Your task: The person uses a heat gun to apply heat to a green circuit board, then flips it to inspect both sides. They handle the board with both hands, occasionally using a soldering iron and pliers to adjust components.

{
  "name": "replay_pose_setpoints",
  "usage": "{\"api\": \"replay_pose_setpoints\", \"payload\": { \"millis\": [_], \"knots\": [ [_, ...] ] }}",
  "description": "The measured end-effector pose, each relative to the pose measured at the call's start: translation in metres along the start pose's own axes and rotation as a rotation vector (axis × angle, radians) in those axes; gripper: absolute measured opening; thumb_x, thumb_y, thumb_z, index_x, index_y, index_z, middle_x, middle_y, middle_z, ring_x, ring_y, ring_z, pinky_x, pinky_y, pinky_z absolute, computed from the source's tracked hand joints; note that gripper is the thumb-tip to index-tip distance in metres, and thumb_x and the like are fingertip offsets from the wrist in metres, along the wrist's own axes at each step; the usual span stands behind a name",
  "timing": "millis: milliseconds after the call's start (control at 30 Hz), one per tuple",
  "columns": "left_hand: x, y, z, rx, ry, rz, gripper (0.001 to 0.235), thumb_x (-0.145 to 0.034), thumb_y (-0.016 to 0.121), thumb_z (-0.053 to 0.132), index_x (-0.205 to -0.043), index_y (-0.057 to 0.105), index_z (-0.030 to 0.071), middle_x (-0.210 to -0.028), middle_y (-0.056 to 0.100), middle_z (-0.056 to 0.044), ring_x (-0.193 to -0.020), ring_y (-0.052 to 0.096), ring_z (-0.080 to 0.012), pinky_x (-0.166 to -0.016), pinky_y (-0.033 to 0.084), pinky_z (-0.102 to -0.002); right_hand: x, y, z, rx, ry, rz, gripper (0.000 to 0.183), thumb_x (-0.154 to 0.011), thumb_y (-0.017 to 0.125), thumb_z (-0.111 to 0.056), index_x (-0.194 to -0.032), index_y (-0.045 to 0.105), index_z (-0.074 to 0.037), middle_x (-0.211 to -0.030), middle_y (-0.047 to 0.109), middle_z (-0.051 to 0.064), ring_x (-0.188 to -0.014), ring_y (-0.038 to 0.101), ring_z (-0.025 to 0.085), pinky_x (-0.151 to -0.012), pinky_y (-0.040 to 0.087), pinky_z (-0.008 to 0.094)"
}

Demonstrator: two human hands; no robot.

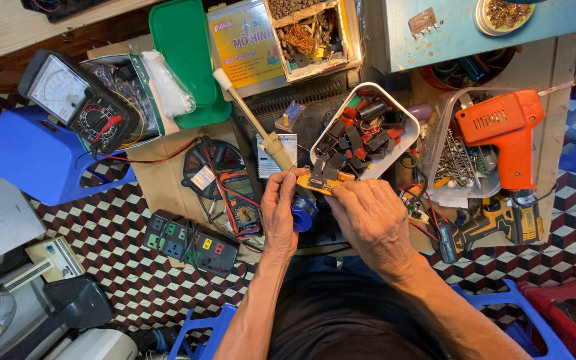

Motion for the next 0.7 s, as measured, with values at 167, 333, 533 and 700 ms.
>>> {"api": "replay_pose_setpoints", "payload": {
  "millis": [167, 333, 533, 700],
  "knots": [
    [0.0010, 0.0033, 0.0025, -0.001, -0.006, -0.027, 0.022, -0.103, 0.064, 0.028, -0.114, 0.064, 0.008, -0.117, 0.071, -0.003, -0.098, 0.063, -0.0091, -0.079, 0.057, -0.026, -0.0013, -0.0003, 0.0003, 0.011, 0.010, 0.014, 0.025, -0.085, 0.084, -0.006, -0.102, 0.067, -0.001, -0.095, 0.068, 0.009, -0.084, 0.065, 0.024, -0.075, 0.051, 0.037],
    [0.0028, 0.0046, 0.0049, -0.013, 0.001, -0.041, 0.022, -0.104, 0.063, 0.028, -0.114, 0.064, 0.008, -0.117, 0.071, -0.002, -0.098, 0.063, -0.0073, -0.080, 0.057, -0.025, -0.0010, 0.0000, -0.0005, 0.016, 0.009, 0.010, 0.024, -0.085, 0.084, -0.006, -0.101, 0.068, 0.000, -0.095, 0.068, 0.010, -0.083, 0.065, 0.024, -0.074, 0.052, 0.037],
    [0.0032, 0.0043, 0.0044, -0.021, 0.012, -0.048, 0.022, -0.105, 0.063, 0.028, -0.114, 0.064, 0.008, -0.118, 0.071, -0.002, -0.102, 0.062, -0.0072, -0.085, 0.056, -0.025, 0.0002, 0.0004, -0.0008, 0.014, 0.010, 0.020, 0.024, -0.084, 0.084, -0.006, -0.100, 0.067, 0.000, -0.094, 0.068, 0.010, -0.084, 0.066, 0.025, -0.075, 0.052, 0.037],
    [0.0033, 0.0037, 0.0041, -0.011, -0.005, -0.045, 0.023, -0.103, 0.063, 0.029, -0.113, 0.065, 0.008, -0.117, 0.071, -0.002, -0.101, 0.062, -0.0088, -0.084, 0.056, -0.027, 0.0008, 0.0014, -0.0017, 0.007, 0.003, 0.028, 0.024, -0.083, 0.085, -0.005, -0.098, 0.067, 0.000, -0.093, 0.068, 0.010, -0.083, 0.065, 0.025, -0.075, 0.052, 0.038]
  ]
}}
Point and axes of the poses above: each hand's wrist, its own x-axis away from the middle knuckle, its own y-axis out of the palm, z = x × y, the point moved 3 cm from there along -x, towards the middle knuckle
